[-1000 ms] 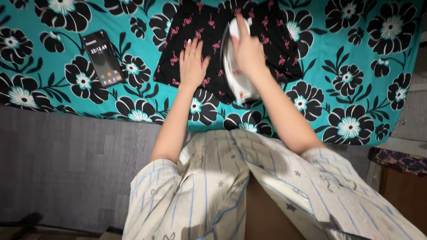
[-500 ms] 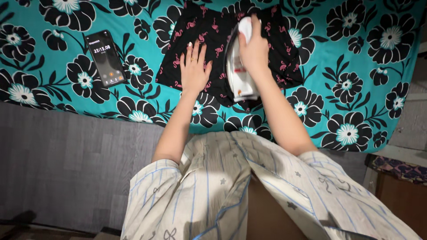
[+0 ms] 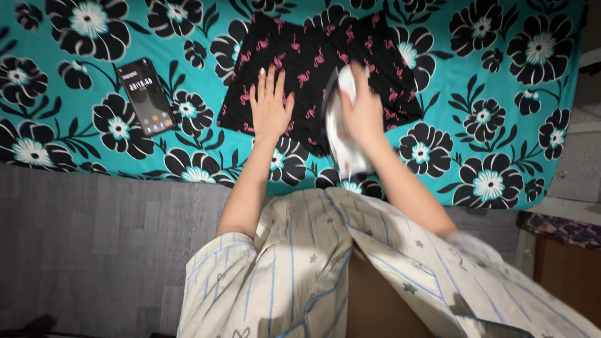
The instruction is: The person irons a black garment with pink flamingo patterns on a floral-patterned ironing board using a handheld iron. After ironing, the person folds the garment and places it into a wooden wardrobe among other folded clothes.
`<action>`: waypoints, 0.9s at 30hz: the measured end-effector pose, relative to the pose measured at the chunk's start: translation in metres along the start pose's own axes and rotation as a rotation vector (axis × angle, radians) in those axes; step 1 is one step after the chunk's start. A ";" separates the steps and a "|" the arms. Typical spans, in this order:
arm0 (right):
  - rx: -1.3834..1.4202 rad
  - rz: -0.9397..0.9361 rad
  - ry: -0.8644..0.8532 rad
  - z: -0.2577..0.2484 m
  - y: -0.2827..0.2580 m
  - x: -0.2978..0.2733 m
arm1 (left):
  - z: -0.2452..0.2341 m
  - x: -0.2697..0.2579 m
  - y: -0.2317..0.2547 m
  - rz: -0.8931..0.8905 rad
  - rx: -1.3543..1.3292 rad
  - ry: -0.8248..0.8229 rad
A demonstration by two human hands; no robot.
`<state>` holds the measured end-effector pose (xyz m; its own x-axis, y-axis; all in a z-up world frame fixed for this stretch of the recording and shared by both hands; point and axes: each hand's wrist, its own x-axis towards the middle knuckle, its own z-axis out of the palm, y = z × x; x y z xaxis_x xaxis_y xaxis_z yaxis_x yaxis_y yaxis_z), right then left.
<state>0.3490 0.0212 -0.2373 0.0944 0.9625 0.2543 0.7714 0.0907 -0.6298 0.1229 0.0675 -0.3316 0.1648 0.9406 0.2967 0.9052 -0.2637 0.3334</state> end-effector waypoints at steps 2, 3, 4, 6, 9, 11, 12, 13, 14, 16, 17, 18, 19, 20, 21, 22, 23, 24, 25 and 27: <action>0.058 -0.335 0.182 0.014 0.010 0.038 | 0.002 0.000 -0.001 0.000 -0.011 0.000; 0.119 -0.306 0.141 0.019 0.011 0.065 | 0.003 0.000 -0.001 -0.003 -0.012 -0.001; 0.180 -0.275 0.098 0.022 0.009 0.074 | 0.006 -0.002 -0.001 -0.008 -0.013 -0.005; 0.125 0.061 -0.100 0.018 0.002 0.077 | 0.010 0.000 -0.004 0.006 -0.007 0.006; 0.066 -0.012 -0.264 -0.003 -0.012 0.045 | 0.012 -0.005 -0.008 -0.018 -0.008 0.010; 0.135 -0.175 -0.332 -0.023 -0.019 0.005 | 0.013 -0.005 -0.009 -0.086 0.023 0.025; 0.220 -0.220 -0.370 -0.033 -0.024 -0.017 | 0.013 -0.006 -0.009 -0.140 0.056 0.041; 0.215 -0.197 -0.330 -0.040 -0.030 -0.040 | 0.015 -0.005 -0.010 -0.194 0.088 0.057; 0.213 -0.176 -0.295 -0.042 -0.036 -0.051 | 0.016 -0.004 -0.010 -0.191 0.087 0.058; 0.179 -0.108 -0.302 -0.038 -0.037 -0.045 | 0.020 -0.007 -0.012 -0.186 0.085 0.054; 0.163 -0.072 -0.308 -0.034 -0.036 -0.042 | 0.022 -0.006 -0.015 -0.180 0.076 0.073; 0.157 -0.088 -0.304 -0.025 -0.034 -0.033 | 0.023 -0.002 -0.018 -0.174 0.069 0.089; 0.151 -0.104 -0.299 -0.014 -0.030 -0.017 | 0.022 -0.003 -0.021 -0.168 0.062 0.106; 0.182 -0.200 -0.242 -0.002 -0.027 0.000 | 0.019 -0.005 -0.024 -0.286 0.092 0.180; 0.213 -0.297 -0.185 0.011 -0.024 0.016 | 0.014 -0.006 -0.028 -0.404 0.122 0.253; 0.217 -0.281 -0.170 0.023 -0.023 0.032 | 0.009 -0.007 -0.032 -0.521 0.151 0.327; 0.221 -0.264 -0.155 0.034 -0.024 0.047 | 0.004 -0.008 -0.040 -0.578 0.160 0.319; 0.224 -0.248 -0.140 0.040 -0.024 0.051 | -0.002 -0.010 -0.051 -0.635 0.168 0.311; 0.189 -0.223 -0.151 0.039 -0.024 0.047 | -0.007 -0.014 -0.063 -0.693 0.177 0.302; 0.126 -0.175 -0.172 0.036 -0.031 0.036 | -0.013 -0.013 -0.093 -0.574 0.076 0.328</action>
<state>0.3059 0.0620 -0.2345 -0.1497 0.9577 0.2459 0.6812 0.2802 -0.6764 0.0319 0.0766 -0.3551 -0.4688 0.8105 0.3513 0.8405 0.2870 0.4595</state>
